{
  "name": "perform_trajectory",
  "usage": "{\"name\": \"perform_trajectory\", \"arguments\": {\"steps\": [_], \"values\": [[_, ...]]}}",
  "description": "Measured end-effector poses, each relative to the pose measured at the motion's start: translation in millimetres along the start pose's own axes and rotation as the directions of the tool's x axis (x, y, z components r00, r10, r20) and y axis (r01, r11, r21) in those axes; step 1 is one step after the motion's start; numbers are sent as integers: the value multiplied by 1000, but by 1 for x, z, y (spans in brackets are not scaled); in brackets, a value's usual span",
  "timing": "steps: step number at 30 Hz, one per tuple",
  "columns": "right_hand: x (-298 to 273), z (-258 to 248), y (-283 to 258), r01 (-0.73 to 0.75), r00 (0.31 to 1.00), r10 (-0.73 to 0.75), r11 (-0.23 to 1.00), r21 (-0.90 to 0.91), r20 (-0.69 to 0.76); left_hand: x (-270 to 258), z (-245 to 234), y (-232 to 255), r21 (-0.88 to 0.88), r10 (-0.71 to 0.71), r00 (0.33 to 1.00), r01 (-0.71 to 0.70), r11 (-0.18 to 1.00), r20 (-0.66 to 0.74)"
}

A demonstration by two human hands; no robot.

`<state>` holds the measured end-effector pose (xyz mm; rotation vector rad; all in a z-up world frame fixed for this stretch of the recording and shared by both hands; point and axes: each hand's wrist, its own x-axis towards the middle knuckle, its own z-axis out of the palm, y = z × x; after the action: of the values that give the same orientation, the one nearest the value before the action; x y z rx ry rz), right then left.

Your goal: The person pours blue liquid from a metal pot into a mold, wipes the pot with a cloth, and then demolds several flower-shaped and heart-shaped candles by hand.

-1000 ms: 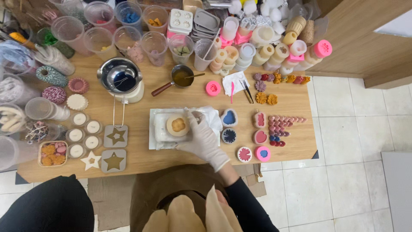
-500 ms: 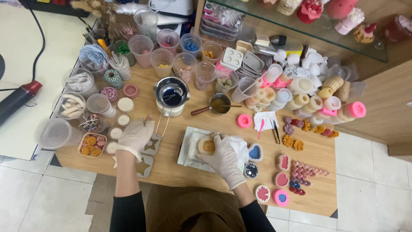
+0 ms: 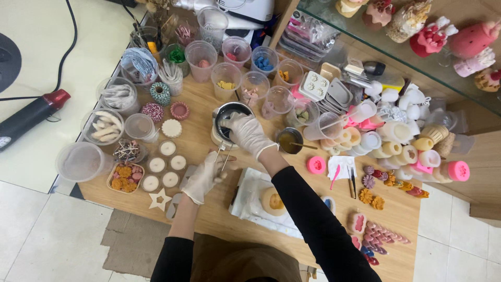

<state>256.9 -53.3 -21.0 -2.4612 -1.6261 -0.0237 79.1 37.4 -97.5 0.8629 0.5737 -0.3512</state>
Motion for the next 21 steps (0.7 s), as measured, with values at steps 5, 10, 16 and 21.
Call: {"name": "perform_trajectory", "arguments": {"steps": [5, 10, 16, 21], "values": [[11, 18, 16, 78, 997, -77, 996, 41, -22, 1, 6, -1, 210, 93, 957, -35, 977, -273], [-12, -27, 25, 70, 981, -53, 994, 88, -186, -31, 27, 20, 266, 100, 960, -28, 964, -262], [-48, -96, 9, 29, 920, 8, 996, 88, -392, -81, 61, 44, 422, 187, 949, -65, 904, -255], [-94, -130, -5, -151, 913, 284, 903, 403, -294, -117, 91, 48, 576, 289, 941, -139, 806, -178]]}}
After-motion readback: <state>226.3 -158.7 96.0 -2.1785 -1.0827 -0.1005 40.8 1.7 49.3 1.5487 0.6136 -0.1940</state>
